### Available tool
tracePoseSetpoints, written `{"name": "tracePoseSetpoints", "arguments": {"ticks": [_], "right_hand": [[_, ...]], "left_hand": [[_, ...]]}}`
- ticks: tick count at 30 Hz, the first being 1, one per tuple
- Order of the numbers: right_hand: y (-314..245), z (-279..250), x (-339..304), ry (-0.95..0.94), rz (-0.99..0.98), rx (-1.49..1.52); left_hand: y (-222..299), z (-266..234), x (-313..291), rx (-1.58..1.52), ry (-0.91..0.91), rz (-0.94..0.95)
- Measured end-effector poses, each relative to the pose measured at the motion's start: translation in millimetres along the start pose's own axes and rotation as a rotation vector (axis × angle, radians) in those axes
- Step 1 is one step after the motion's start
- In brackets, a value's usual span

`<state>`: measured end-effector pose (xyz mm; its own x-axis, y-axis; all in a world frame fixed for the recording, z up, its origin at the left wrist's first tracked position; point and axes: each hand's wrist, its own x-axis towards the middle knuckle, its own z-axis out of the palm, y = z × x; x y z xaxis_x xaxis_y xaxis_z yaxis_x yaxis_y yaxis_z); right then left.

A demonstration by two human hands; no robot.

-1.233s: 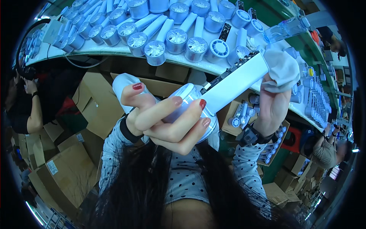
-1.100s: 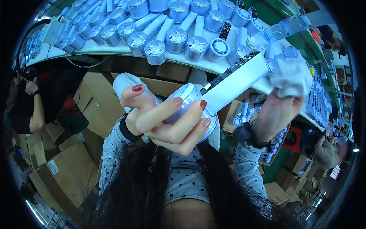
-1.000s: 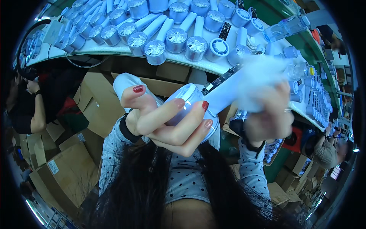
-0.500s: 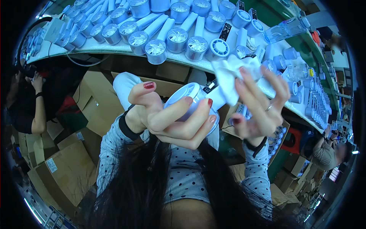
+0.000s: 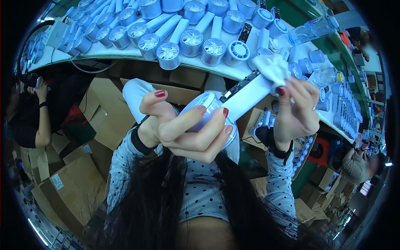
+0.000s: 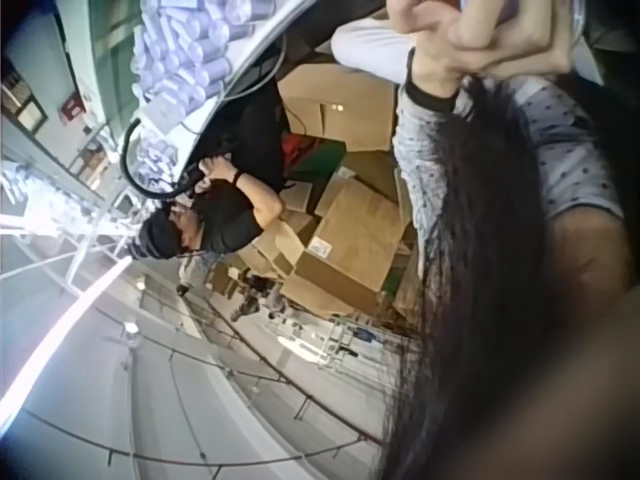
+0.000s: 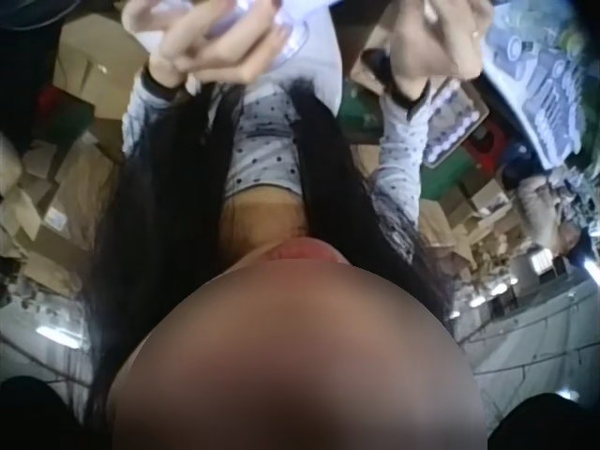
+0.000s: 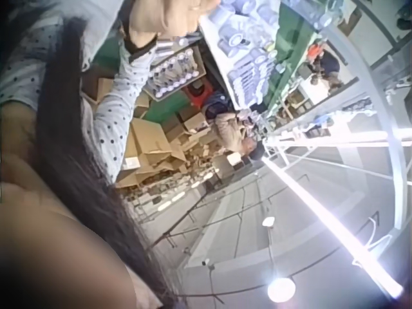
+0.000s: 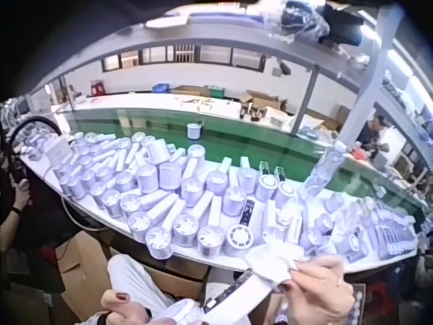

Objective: Wiping down small portable fans with a cloth at an assembly station.

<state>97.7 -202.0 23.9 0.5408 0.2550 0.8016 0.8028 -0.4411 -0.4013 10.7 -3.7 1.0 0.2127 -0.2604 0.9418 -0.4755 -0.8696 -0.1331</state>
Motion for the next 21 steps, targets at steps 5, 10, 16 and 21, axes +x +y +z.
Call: {"name": "tracePoseSetpoints", "arguments": {"ticks": [5,10,16,21], "right_hand": [[2,-9,14,0.487,1.031,0.973],[-25,4,8,0.273,0.487,0.519],[-40,-2,26,-0.250,-0.084,0.106],[-44,1,22,-0.274,0.190,0.369]], "left_hand": [[3,2,3,0.012,0.099,-0.044],[-2,8,2,0.039,0.131,-0.041],[-4,-1,3,0.108,0.016,0.102],[-7,-1,-4,0.100,0.012,0.142]]}}
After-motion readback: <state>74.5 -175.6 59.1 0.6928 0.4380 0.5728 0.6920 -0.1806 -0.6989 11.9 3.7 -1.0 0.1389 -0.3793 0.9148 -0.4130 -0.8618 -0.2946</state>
